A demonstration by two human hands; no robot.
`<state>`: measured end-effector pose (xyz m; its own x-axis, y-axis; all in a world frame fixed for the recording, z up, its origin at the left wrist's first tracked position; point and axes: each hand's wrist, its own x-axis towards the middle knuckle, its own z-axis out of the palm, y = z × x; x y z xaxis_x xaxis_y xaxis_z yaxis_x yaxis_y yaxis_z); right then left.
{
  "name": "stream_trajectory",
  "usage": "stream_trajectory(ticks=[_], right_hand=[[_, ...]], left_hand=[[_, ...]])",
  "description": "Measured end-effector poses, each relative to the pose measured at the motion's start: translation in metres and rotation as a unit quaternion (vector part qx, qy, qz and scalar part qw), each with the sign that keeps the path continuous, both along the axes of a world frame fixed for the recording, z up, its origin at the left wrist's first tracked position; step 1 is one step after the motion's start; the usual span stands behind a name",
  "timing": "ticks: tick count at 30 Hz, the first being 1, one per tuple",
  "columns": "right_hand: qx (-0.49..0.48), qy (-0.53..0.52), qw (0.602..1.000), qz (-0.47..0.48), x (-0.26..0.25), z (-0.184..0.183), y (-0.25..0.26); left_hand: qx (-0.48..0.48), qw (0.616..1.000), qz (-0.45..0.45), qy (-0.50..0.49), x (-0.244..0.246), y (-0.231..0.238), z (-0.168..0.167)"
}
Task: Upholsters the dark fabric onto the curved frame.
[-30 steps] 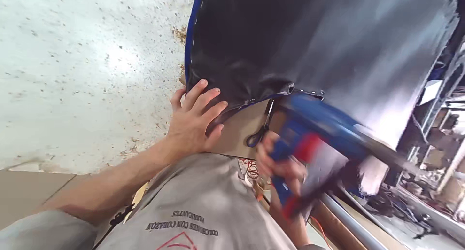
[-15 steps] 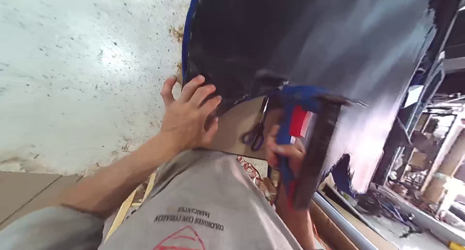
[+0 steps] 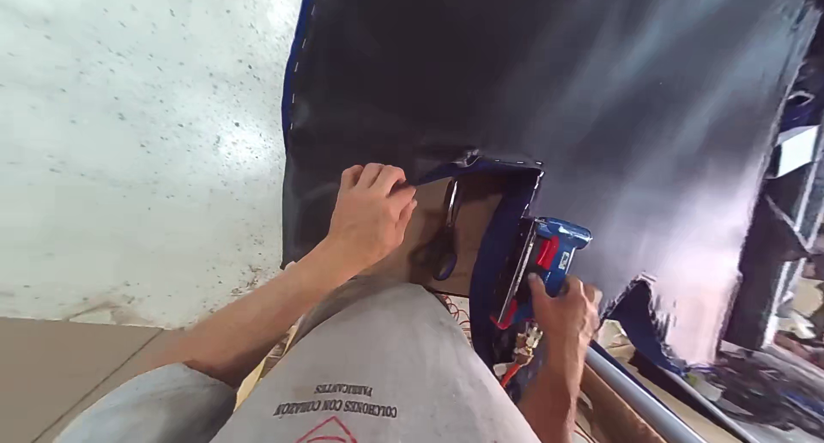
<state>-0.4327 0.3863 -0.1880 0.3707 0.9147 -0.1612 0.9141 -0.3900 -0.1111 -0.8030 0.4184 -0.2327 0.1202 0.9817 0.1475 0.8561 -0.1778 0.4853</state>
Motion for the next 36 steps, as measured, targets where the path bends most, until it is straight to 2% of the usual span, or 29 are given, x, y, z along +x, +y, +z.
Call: stream_trajectory(ticks=[2,4,5,7,8,10,14,20,22,24,26,28,30,33,36], right_hand=[[0.063,0.000,0.990,0.125,0.001,0.027,0.023],[0.119,0.047,0.955,0.268,-0.022,0.038,0.062],[0.129,0.085,0.925,0.348,-0.040,0.034,0.088],[0.122,0.139,0.838,0.512,-0.077,0.014,0.142],[0.114,0.146,0.796,0.576,-0.094,0.001,0.165],[0.093,0.135,0.742,0.649,-0.118,-0.021,0.193],[0.099,0.109,0.719,0.679,-0.130,-0.035,0.210],[0.299,0.117,0.683,0.656,-0.130,-0.059,0.198],[0.255,0.096,0.717,0.642,-0.130,-0.052,0.190],[0.144,0.078,0.763,0.626,-0.132,-0.037,0.184],[0.078,0.064,0.782,0.615,-0.131,-0.026,0.180],[0.099,0.077,0.784,0.608,-0.128,-0.027,0.175],[0.159,0.116,0.772,0.605,-0.129,-0.032,0.171],[0.202,0.141,0.755,0.608,-0.139,-0.041,0.166],[0.215,0.140,0.742,0.619,-0.143,-0.049,0.167]], left_hand=[[0.034,0.997,0.033,-0.054,0.007,0.018,0.007],[0.026,0.998,0.041,-0.042,0.014,0.033,0.010],[0.017,0.999,0.038,-0.024,0.016,0.040,0.009],[0.024,0.999,0.033,0.006,0.020,0.046,0.000],[0.029,0.999,0.030,0.023,0.020,0.047,-0.004],[0.039,0.998,0.027,0.052,0.022,0.048,-0.010],[0.100,0.990,0.049,0.083,0.029,0.048,-0.020],[0.267,0.959,0.047,0.076,0.026,0.051,-0.034],[0.270,0.959,0.027,0.077,0.024,0.049,-0.036],[0.246,0.965,0.027,0.082,0.025,0.048,-0.032],[0.216,0.973,0.026,0.083,0.024,0.046,-0.028],[0.184,0.981,0.004,0.067,0.023,0.044,-0.025],[0.162,0.986,0.002,0.034,0.021,0.044,-0.023],[0.192,0.980,0.038,0.023,0.025,0.042,-0.023],[0.213,0.975,0.033,0.054,0.028,0.043,-0.025]])
